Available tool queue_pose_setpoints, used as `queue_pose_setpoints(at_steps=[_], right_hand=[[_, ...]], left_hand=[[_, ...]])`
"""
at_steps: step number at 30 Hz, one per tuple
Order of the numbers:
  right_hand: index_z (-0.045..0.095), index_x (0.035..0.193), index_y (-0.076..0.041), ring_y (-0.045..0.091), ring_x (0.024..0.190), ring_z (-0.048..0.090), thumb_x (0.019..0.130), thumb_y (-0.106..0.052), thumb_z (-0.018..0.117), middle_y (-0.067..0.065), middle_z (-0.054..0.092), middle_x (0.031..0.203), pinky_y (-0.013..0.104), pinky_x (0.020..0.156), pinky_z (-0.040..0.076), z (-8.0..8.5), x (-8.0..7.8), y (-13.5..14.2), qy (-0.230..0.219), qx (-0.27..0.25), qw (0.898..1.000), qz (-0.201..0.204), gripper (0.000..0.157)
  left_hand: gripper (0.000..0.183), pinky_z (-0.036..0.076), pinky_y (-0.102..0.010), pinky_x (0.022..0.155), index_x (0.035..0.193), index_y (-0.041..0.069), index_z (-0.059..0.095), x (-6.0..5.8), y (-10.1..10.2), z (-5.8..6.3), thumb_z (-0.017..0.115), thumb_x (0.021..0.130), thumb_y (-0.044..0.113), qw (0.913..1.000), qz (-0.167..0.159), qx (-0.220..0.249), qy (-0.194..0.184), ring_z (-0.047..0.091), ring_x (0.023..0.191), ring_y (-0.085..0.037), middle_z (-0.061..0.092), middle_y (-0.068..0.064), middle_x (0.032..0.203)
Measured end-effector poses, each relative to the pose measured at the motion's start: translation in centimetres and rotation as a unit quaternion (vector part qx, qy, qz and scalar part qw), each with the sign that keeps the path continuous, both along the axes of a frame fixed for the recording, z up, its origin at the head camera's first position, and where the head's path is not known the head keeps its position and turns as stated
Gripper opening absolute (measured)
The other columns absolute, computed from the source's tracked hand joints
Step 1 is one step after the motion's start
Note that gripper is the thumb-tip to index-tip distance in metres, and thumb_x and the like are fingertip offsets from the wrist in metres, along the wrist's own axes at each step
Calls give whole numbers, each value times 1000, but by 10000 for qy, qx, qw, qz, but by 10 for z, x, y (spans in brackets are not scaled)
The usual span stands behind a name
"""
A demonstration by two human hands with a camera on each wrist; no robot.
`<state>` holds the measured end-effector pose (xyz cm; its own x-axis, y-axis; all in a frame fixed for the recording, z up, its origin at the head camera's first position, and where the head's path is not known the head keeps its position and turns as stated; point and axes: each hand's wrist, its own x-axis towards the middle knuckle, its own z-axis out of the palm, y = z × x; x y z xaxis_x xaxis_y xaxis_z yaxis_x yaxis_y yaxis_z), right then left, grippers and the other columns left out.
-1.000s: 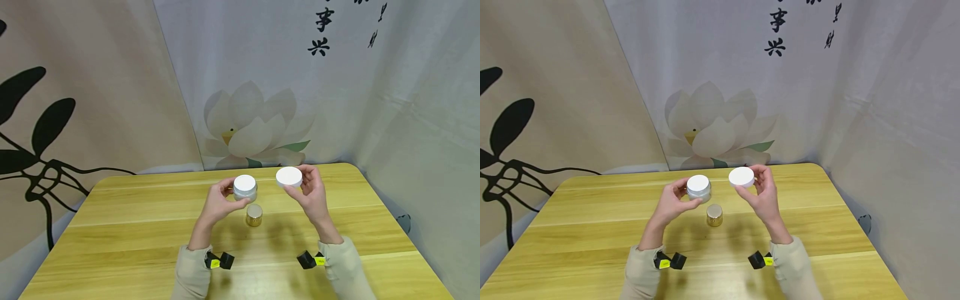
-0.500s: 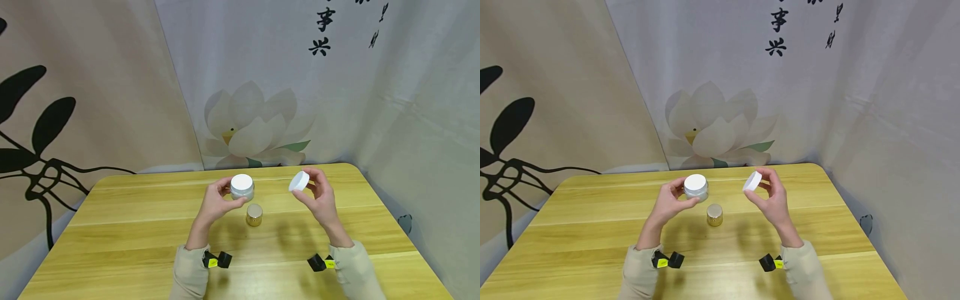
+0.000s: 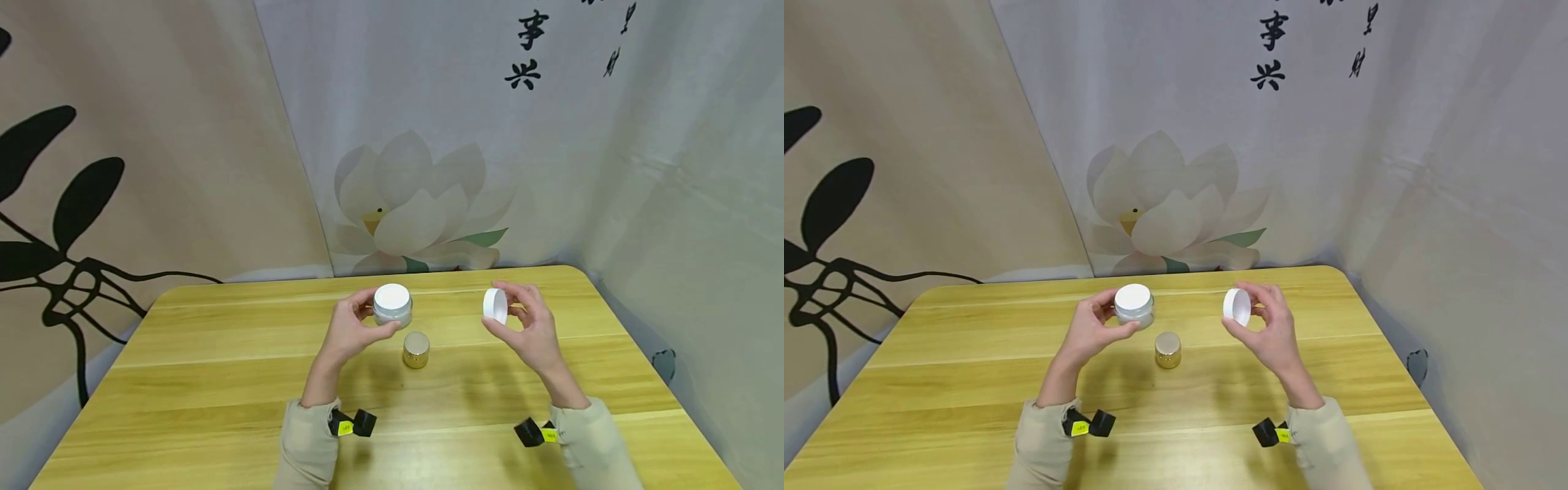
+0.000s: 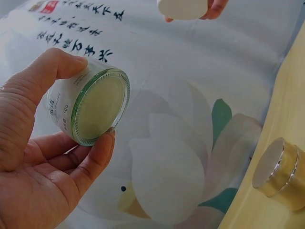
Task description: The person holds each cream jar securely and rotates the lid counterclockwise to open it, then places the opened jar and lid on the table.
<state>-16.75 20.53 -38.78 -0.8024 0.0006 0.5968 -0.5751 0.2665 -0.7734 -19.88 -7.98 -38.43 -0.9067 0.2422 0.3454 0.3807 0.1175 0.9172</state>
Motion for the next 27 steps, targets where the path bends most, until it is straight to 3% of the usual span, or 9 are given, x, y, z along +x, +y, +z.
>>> queue_pose_setpoints(at_steps=[9, 18, 27], right_hand=[[61, 112, 13, 23, 79, 44, 62, 16, 76, 24, 46, 96, 17, 65, 43, 18, 17, -7, -220, 789, 9950, -569, 52], [66, 115, -2, 19, 78, 44, 61, 0, 84, 13, 49, 97, 21, 63, 39, -14, 7, 7, -349, 1525, 9829, -976, 57], [65, 113, -1, 21, 82, 46, 63, -2, 82, 12, 47, 96, 31, 65, 43, -25, 5, 10, -774, 1842, 9751, -962, 53]], left_hand=[[51, 47, -25, 80, 116, -8, 59, 0, -1, 0, 77, 68, -3, 10000, 27, -6, -17, 54, 92, -20, 62, -18, 105], [51, 47, -24, 80, 116, -8, 59, 1, -1, 0, 77, 68, -2, 10000, 40, -17, -36, 54, 92, -21, 62, -18, 105], [52, 47, -24, 80, 116, -8, 59, 2, -2, 1, 77, 67, -3, 10000, 65, -19, -42, 54, 92, -21, 62, -17, 105]])
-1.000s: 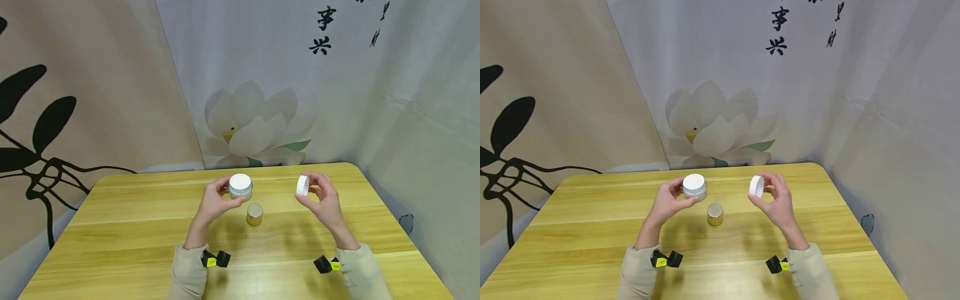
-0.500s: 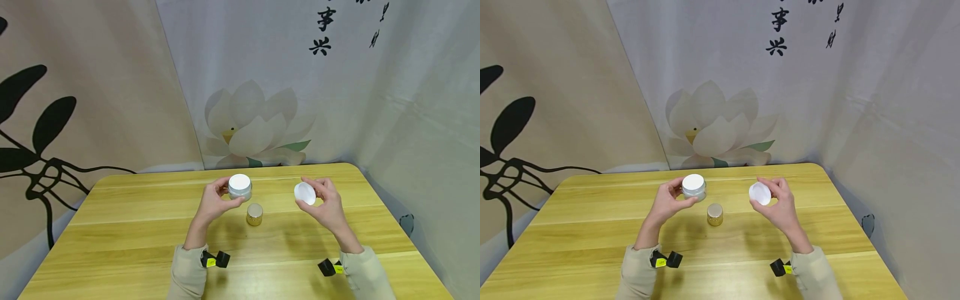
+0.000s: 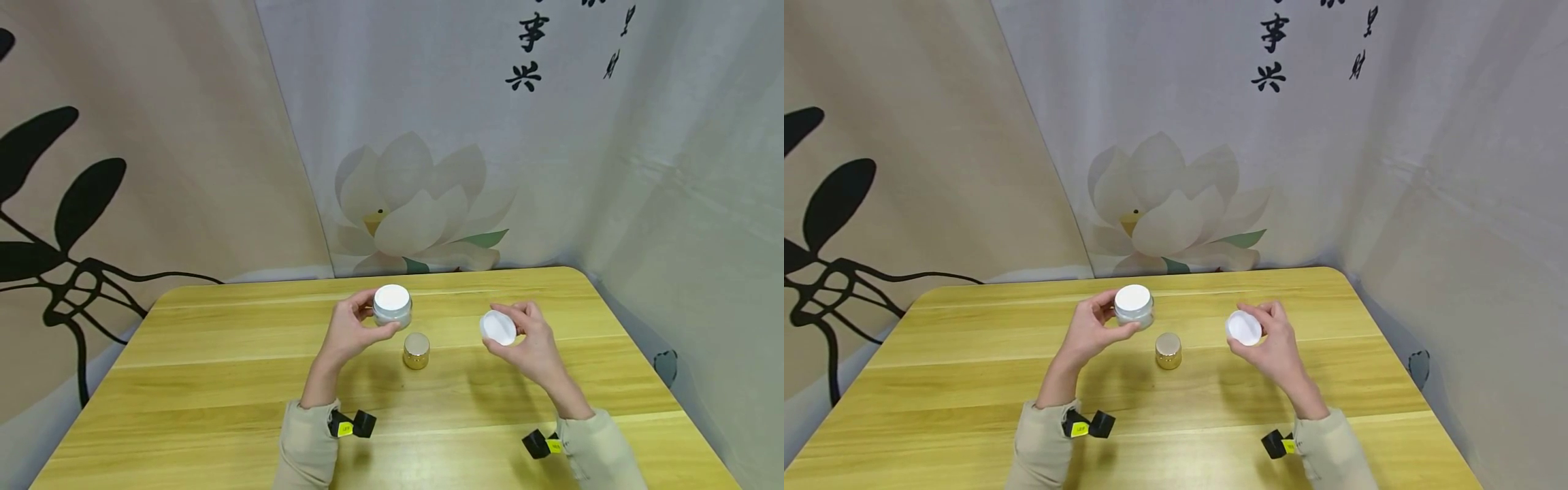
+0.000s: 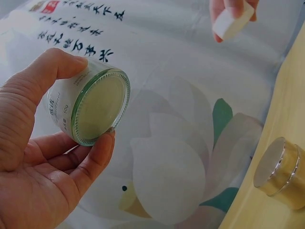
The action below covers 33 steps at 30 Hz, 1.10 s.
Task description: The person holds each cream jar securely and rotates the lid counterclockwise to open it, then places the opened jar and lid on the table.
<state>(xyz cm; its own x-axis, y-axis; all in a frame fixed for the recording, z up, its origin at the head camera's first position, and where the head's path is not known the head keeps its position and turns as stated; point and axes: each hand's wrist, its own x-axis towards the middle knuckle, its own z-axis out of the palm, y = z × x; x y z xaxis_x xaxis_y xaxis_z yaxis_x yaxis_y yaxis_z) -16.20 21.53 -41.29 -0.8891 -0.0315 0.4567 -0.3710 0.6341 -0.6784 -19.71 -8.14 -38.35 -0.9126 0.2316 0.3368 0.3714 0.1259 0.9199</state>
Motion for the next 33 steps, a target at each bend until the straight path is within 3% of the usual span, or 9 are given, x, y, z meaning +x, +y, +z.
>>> queue_pose_setpoints(at_steps=[7, 16, 23, 33], right_hand=[[65, 113, -1, 22, 82, 47, 62, -3, 83, 13, 47, 96, 36, 66, 47, -11, 0, 0, -196, 128, 9997, 67, 54], [64, 113, 0, 23, 82, 49, 62, -3, 83, 14, 48, 96, 28, 65, 47, -23, 1, -1, -239, 288, 9993, 95, 54], [57, 102, 2, 21, 79, 45, 59, -5, 83, 12, 50, 92, 31, 65, 42, -36, -1, 1, -315, 550, 9980, 26, 50], [56, 101, 1, 25, 83, 49, 62, -8, 83, 12, 51, 96, 40, 73, 45, -54, 0, 3, -925, 658, 9935, -10, 48]], left_hand=[[52, 47, -25, 81, 116, -8, 59, 0, 0, -1, 77, 68, -2, 10000, -2, -37, -31, 54, 93, -22, 61, -17, 106], [53, 47, -25, 82, 117, -7, 58, -1, 0, -1, 77, 68, -2, 10000, 12, -60, -49, 53, 94, -22, 61, -17, 108], [52, 47, -24, 81, 116, -8, 58, -1, 0, -1, 77, 68, -2, 10000, 6, -57, -5, 53, 93, -22, 61, -18, 106], [52, 47, -24, 80, 116, -8, 58, -1, 1, -1, 77, 68, -2, 10000, -21, -54, 22, 53, 92, -22, 61, -18, 105]])
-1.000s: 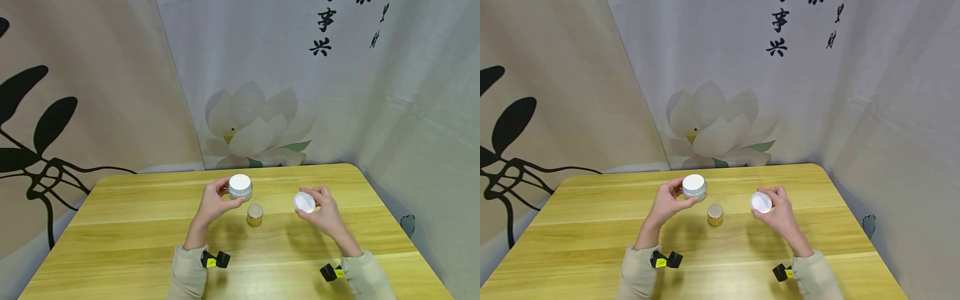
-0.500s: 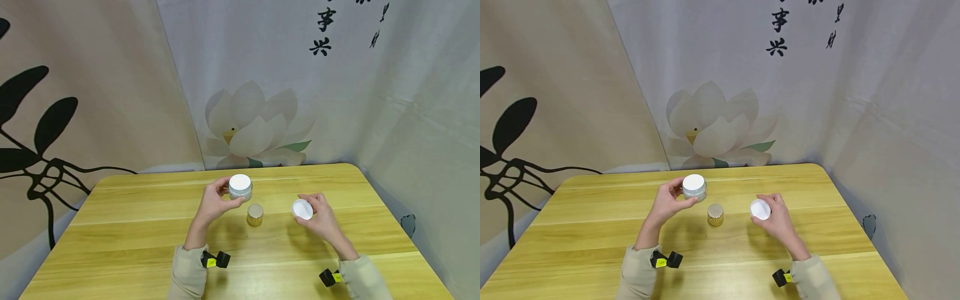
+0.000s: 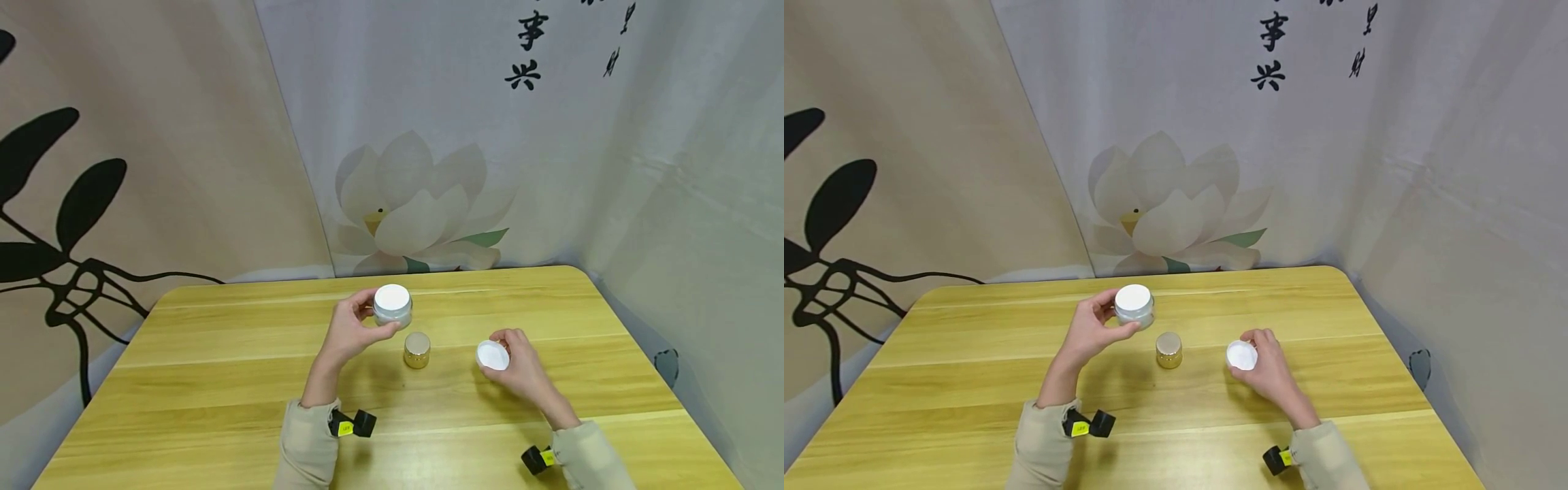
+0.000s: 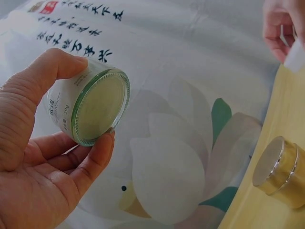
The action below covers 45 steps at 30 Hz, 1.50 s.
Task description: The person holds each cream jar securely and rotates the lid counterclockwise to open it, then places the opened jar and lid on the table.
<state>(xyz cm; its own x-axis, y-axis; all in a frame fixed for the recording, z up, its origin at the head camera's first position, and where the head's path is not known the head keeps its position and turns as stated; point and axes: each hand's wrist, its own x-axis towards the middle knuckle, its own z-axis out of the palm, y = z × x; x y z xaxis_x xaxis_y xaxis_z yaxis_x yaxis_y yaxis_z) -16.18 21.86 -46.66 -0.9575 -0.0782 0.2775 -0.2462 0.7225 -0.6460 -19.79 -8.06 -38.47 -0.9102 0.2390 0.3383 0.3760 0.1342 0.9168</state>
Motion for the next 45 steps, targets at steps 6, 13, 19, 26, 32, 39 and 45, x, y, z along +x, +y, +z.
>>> queue_pose_setpoints(at_steps=[6, 13, 19, 26, 32, 39, 45], right_hand=[[56, 103, 1, 25, 85, 50, 63, -9, 83, 13, 51, 98, 41, 76, 44, -7, 0, 2, -298, 85, 9995, 8, 49], [56, 104, 2, 28, 89, 52, 64, -10, 84, 14, 52, 100, 44, 79, 45, -13, 1, 4, -611, 193, 9979, 94, 50], [57, 103, 0, 25, 87, 51, 62, -12, 85, 12, 52, 97, 43, 78, 44, -18, 2, 5, -761, 280, 9966, 141, 51], [57, 103, 0, 25, 87, 50, 61, -14, 86, 11, 52, 98, 42, 78, 43, -20, 2, 6, -832, 304, 9959, 176, 53], [57, 103, 0, 26, 88, 50, 60, -14, 87, 12, 51, 99, 42, 79, 43, -19, 2, 6, -888, 292, 9954, 198, 54], [57, 103, 0, 26, 87, 49, 61, -13, 86, 12, 51, 99, 42, 78, 42, -23, 1, 7, -857, 358, 9954, 218, 52], [57, 103, 0, 26, 89, 50, 61, -11, 86, 12, 51, 100, 45, 80, 43, -23, 1, 7, -903, 343, 9951, 208, 52]], left_hand=[[52, 47, -24, 80, 116, -8, 58, 0, 0, 0, 77, 68, -1, 10000, 10, -7, 27, 53, 92, -21, 61, -18, 106], [51, 47, -24, 79, 115, -9, 59, 0, 0, -1, 76, 68, -2, 9999, 5, 32, 113, 53, 91, -21, 61, -18, 104], [51, 47, -24, 79, 115, -9, 58, 0, -1, -1, 77, 68, -2, 9999, 7, 18, 166, 54, 91, -22, 61, -18, 104], [52, 46, -26, 80, 116, -8, 58, 0, -2, -2, 77, 68, -1, 9999, 62, -35, 99, 53, 92, -21, 60, -18, 106], [54, 45, -28, 80, 117, -6, 58, 1, -2, -2, 78, 68, -1, 9999, 142, -23, -42, 51, 92, -21, 60, -17, 107], [54, 45, -27, 80, 117, -6, 58, 0, -3, -3, 78, 67, -3, 9995, 285, -21, -118, 52, 91, -21, 59, -16, 105], [55, 46, -26, 81, 118, -7, 57, -2, -4, -7, 78, 66, -4, 9992, 336, -29, -223, 52, 94, -23, 59, -17, 107]])
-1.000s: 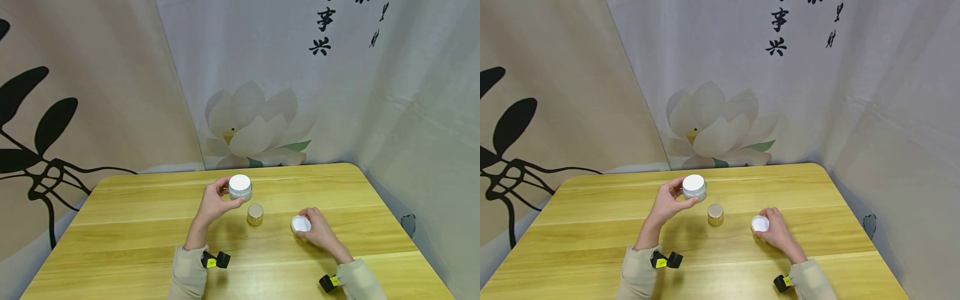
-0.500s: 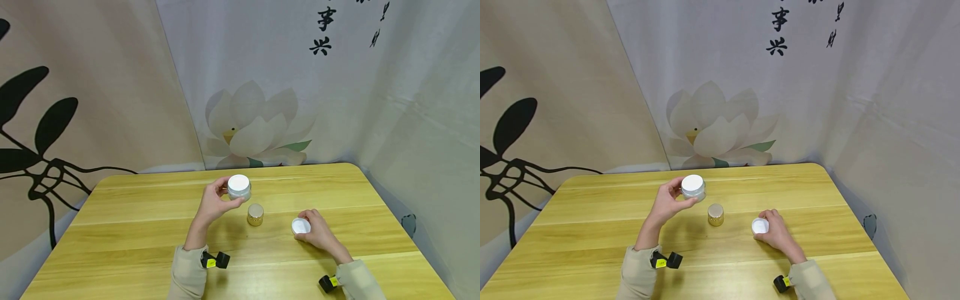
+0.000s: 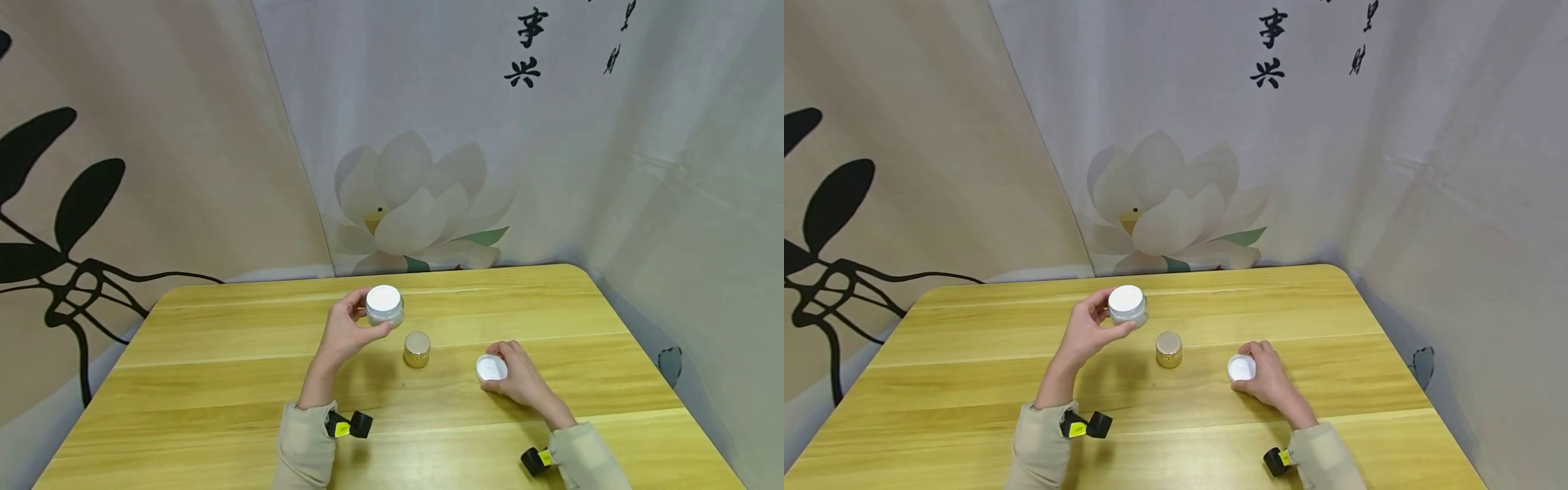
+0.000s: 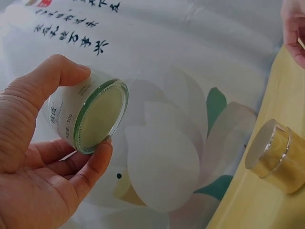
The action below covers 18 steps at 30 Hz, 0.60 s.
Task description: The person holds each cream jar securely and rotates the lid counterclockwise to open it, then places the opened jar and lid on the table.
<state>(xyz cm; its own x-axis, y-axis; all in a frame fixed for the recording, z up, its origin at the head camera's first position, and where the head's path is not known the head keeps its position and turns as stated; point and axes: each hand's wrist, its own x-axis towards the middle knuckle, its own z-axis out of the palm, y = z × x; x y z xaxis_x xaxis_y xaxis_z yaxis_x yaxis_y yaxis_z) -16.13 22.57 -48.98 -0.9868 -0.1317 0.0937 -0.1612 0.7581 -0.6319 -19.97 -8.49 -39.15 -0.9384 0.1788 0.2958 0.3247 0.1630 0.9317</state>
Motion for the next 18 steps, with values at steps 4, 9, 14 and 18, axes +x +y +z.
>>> queue_pose_setpoints(at_steps=[4, 9, 14, 18], right_hand=[[56, 105, -1, 26, 91, 49, 62, -10, 86, 12, 50, 101, 45, 81, 43, 1, 0, 0, -56, -3, 10000, -10, 52], [56, 105, -1, 26, 91, 50, 62, -10, 86, 12, 50, 101, 45, 82, 43, 1, -1, 0, -67, -5, 10000, -30, 52], [56, 105, -1, 26, 91, 49, 62, -10, 86, 12, 50, 101, 46, 81, 43, 2, 0, 0, -71, 1, 10000, -23, 53], [56, 105, -1, 26, 91, 49, 62, -10, 86, 12, 50, 102, 46, 82, 43, 2, 0, 0, -89, -7, 10000, -15, 52]], left_hand=[[57, 46, -30, 84, 119, -6, 56, 0, -1, -2, 78, 67, -4, 9999, 52, -8, -107, 52, 96, -25, 58, -17, 109], [54, 47, -32, 86, 118, -7, 56, -1, -4, -7, 77, 68, -4, 9998, 106, 25, -177, 52, 98, -26, 58, -18, 110], [54, 45, -38, 88, 117, -5, 56, -3, -7, -14, 78, 68, -2, 9995, 182, -95, -233, 52, 101, -26, 58, -18, 111], [55, 44, -42, 88, 118, -5, 56, -5, -10, -22, 78, 68, 0, 9983, 333, -328, -353, 52, 101, -27, 59, -17, 111]])
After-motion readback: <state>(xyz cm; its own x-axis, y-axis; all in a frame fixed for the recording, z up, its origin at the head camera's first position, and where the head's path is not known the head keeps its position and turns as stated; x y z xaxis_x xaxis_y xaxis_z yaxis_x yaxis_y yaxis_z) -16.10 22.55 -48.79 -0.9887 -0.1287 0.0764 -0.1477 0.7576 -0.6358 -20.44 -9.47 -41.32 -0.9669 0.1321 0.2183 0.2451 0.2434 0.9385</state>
